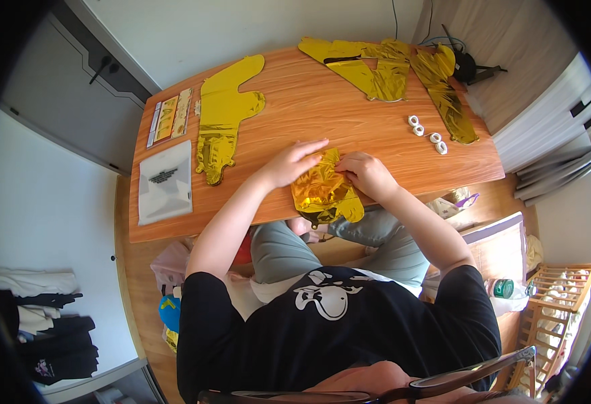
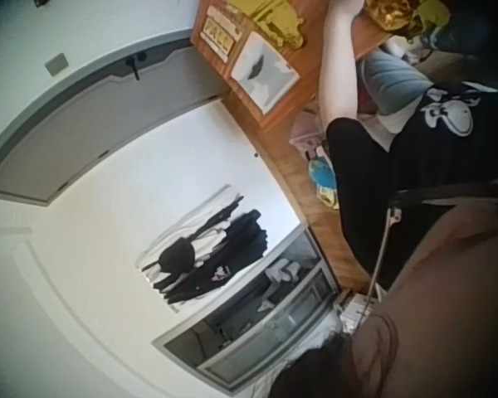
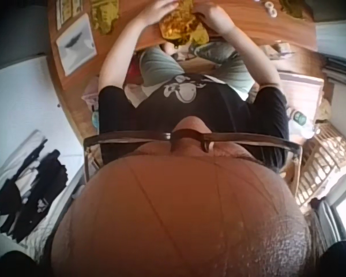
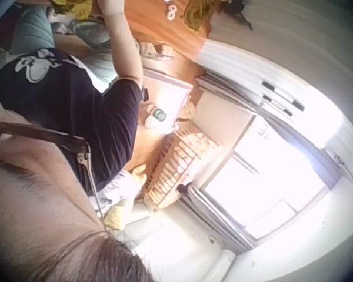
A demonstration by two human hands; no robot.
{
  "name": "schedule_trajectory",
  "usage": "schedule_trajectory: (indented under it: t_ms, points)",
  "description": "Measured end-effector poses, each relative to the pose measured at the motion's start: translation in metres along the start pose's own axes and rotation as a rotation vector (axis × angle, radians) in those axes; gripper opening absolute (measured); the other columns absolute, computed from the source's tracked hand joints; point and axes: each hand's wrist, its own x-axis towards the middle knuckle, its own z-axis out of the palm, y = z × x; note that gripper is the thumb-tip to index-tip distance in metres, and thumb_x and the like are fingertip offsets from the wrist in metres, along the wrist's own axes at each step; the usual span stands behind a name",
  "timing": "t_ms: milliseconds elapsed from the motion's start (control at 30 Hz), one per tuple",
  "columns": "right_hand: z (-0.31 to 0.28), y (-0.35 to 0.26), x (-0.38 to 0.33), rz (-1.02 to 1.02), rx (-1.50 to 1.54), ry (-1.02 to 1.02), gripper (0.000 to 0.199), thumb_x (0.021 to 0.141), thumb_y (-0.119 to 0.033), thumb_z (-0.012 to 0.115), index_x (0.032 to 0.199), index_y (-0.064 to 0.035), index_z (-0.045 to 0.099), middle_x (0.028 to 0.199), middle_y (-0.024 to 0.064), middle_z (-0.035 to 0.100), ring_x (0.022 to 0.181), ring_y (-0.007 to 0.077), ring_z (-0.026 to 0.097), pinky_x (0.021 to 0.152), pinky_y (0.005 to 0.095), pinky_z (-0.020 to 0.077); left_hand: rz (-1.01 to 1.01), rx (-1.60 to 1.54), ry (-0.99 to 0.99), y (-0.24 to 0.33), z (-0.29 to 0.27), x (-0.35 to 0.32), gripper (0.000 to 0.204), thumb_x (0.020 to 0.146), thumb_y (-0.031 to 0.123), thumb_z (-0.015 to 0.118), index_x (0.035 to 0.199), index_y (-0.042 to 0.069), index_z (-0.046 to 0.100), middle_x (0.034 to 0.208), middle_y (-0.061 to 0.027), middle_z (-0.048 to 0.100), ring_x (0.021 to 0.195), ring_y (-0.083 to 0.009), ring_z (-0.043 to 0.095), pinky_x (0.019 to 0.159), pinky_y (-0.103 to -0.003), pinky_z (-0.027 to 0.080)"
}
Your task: The person removes their eyeglasses, then flattens and folds a foil balloon into a small square on the desk by hand.
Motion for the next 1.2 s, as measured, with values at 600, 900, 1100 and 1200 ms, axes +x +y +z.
schedule_trajectory:
  t_ms: [600,900,1100,1200]
  points:
    - [-0.011,-0.007,-0.006,-0.087,-0.067,-0.060,0.027,0.081,-0.002,0.070,0.107,-0.0032,0.073,0.111,0.0131,0.073,0.107,0.0329,0.068,0.093,0.0416,0.0567,0.302,0.691,0.048,-0.005,0.014,0.022,0.053,0.096,0.037,0.070,0.144,0.015,0.061,0.152,-0.0057,0.056,0.143,-0.0280,0.048,0.117,-0.045,0.040]
    - [-0.014,-0.010,-0.027,-0.226,-0.193,-0.082,0.038,0.081,-0.006,0.072,0.119,-0.0033,0.072,0.125,0.0133,0.072,0.122,0.0307,0.066,0.107,0.0416,0.0536,0.286,0.750,0.043,0.000,0.014,0.020,0.058,0.095,0.037,0.070,0.147,0.014,0.058,0.153,-0.0066,0.055,0.143,-0.0292,0.048,0.117,-0.045,0.041]
    - [-0.010,-0.007,-0.028,-0.236,-0.150,-0.074,0.041,0.079,-0.005,0.074,0.120,-0.0035,0.072,0.123,0.0130,0.072,0.122,0.0307,0.067,0.108,0.0416,0.0535,0.288,0.798,0.044,0.000,0.016,0.018,0.063,0.094,0.040,0.071,0.149,0.013,0.056,0.155,-0.0066,0.053,0.144,-0.0294,0.047,0.118,-0.045,0.040]
    - [-0.012,-0.007,-0.028,-0.256,-0.169,-0.083,0.041,0.079,-0.005,0.074,0.120,-0.0032,0.072,0.122,0.0127,0.073,0.121,0.0305,0.067,0.107,0.0414,0.0538,0.290,0.808,0.029,0.003,0.014,0.018,0.070,0.091,0.045,0.073,0.151,0.013,0.054,0.156,-0.0069,0.051,0.145,-0.0295,0.045,0.119,-0.045,0.039]
